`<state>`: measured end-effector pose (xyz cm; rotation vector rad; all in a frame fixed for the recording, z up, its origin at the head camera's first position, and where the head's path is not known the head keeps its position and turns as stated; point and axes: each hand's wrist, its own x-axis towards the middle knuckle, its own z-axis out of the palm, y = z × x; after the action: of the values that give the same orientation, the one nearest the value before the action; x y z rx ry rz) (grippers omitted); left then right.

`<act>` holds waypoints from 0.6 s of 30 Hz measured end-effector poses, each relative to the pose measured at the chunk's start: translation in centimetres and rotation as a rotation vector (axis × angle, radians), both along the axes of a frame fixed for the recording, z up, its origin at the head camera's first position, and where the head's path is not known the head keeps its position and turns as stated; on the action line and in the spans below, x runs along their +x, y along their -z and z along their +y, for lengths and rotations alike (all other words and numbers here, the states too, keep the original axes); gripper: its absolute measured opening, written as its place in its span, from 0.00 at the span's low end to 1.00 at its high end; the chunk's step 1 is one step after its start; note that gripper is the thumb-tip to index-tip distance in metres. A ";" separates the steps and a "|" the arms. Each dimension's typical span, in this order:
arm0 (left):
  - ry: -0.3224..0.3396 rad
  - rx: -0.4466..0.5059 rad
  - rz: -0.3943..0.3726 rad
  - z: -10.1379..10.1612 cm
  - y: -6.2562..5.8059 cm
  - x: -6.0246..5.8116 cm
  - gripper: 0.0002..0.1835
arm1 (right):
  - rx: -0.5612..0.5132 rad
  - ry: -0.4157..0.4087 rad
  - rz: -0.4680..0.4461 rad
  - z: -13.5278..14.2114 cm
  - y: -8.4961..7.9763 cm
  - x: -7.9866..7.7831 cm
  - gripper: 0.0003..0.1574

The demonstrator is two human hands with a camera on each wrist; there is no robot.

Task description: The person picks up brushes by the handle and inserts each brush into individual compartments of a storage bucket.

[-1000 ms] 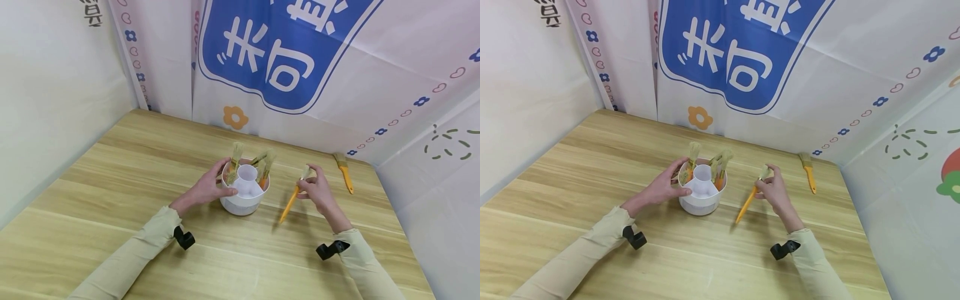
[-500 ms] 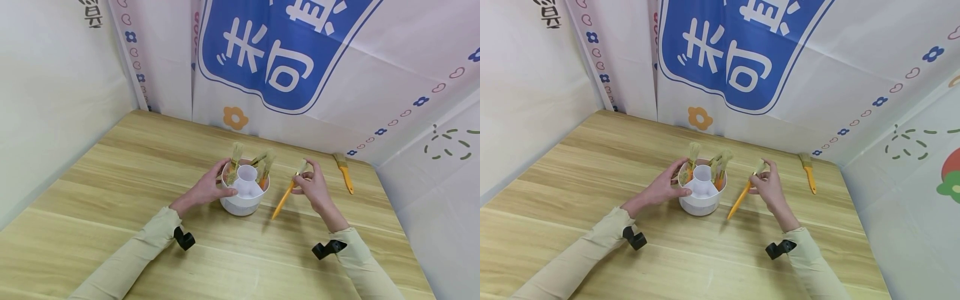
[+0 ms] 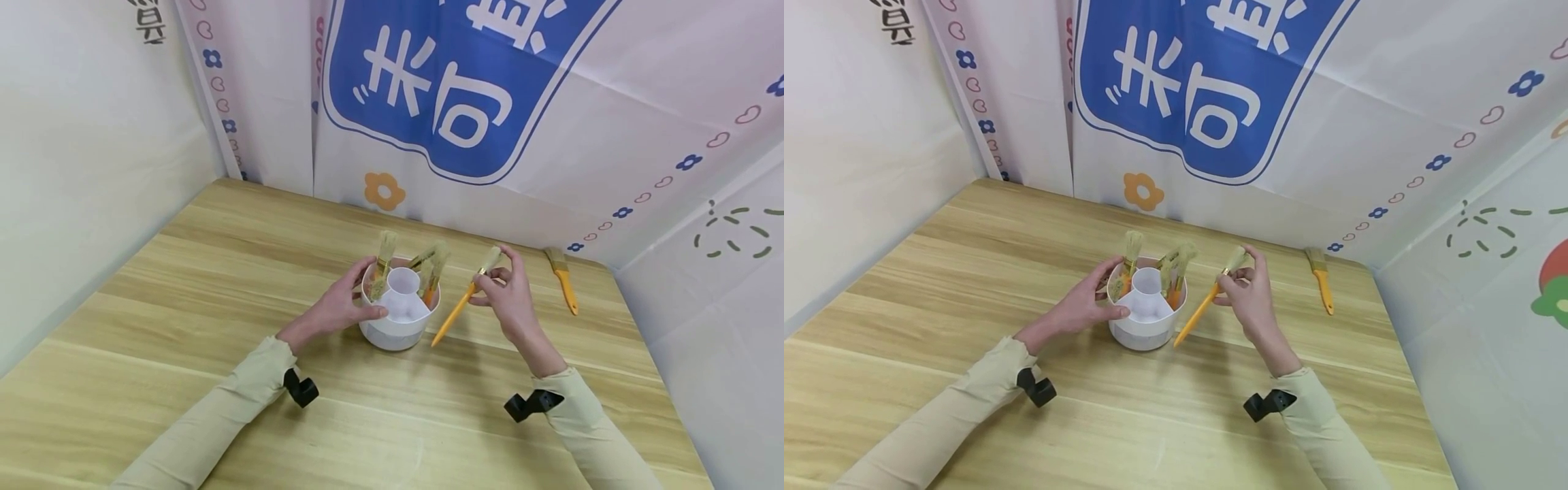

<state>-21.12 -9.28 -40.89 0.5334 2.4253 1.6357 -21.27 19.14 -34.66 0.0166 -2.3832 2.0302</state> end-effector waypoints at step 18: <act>0.005 0.018 0.011 0.0 0.1 -0.1 0.52 | -0.197 0.044 0.342 -2.9 -2.3 0.9 0.43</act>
<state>-21.24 -9.25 -41.03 0.5517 2.4173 1.6580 -20.38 16.25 -32.32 0.2823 -1.9601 2.0384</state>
